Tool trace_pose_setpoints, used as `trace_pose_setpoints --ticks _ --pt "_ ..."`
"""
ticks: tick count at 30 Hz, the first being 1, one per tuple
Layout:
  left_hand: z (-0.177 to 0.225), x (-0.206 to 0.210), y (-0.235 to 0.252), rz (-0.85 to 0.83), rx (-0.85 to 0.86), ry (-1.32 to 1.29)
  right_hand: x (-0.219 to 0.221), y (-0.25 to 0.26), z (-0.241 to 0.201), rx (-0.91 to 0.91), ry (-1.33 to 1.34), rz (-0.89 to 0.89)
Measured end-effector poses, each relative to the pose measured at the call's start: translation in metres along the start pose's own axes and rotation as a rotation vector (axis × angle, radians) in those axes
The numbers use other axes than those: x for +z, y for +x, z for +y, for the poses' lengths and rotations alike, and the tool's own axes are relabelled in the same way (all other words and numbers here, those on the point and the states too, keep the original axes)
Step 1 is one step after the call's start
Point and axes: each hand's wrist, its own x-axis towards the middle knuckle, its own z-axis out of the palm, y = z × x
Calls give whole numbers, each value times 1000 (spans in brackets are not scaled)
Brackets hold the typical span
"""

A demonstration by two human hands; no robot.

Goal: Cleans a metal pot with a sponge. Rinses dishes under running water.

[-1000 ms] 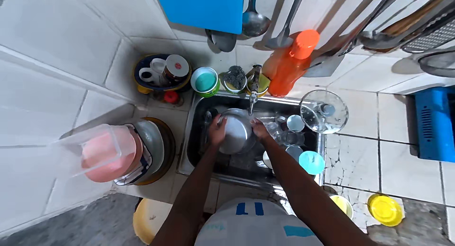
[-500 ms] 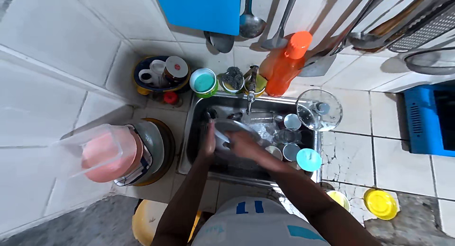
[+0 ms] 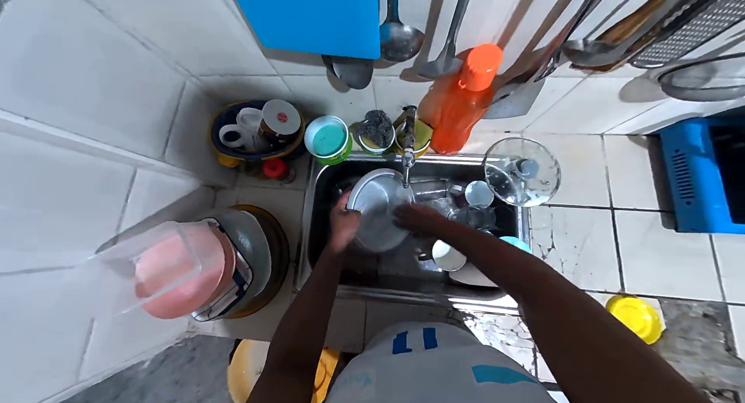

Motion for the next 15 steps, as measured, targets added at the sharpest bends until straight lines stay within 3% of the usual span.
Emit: trace_pose_setpoints --ticks 3,5,8,10,12,13,15 --pt "12 2 4 -57 -17 102 -22 13 10 207 -97 184" --pt "15 10 3 1 44 94 -2 22 9 240 -115 236" --pt "9 29 -4 117 157 40 33 28 -33 220 294 208" --pt "0 43 -11 196 149 -36 20 28 -87 209 556 196" --pt "-3 50 -17 262 91 -118 3 27 -124 195 768 369" --pt "0 47 -19 269 57 -139 1 26 -130 184 772 423" --pt "9 35 -16 233 32 -114 4 18 -119 182 616 297"
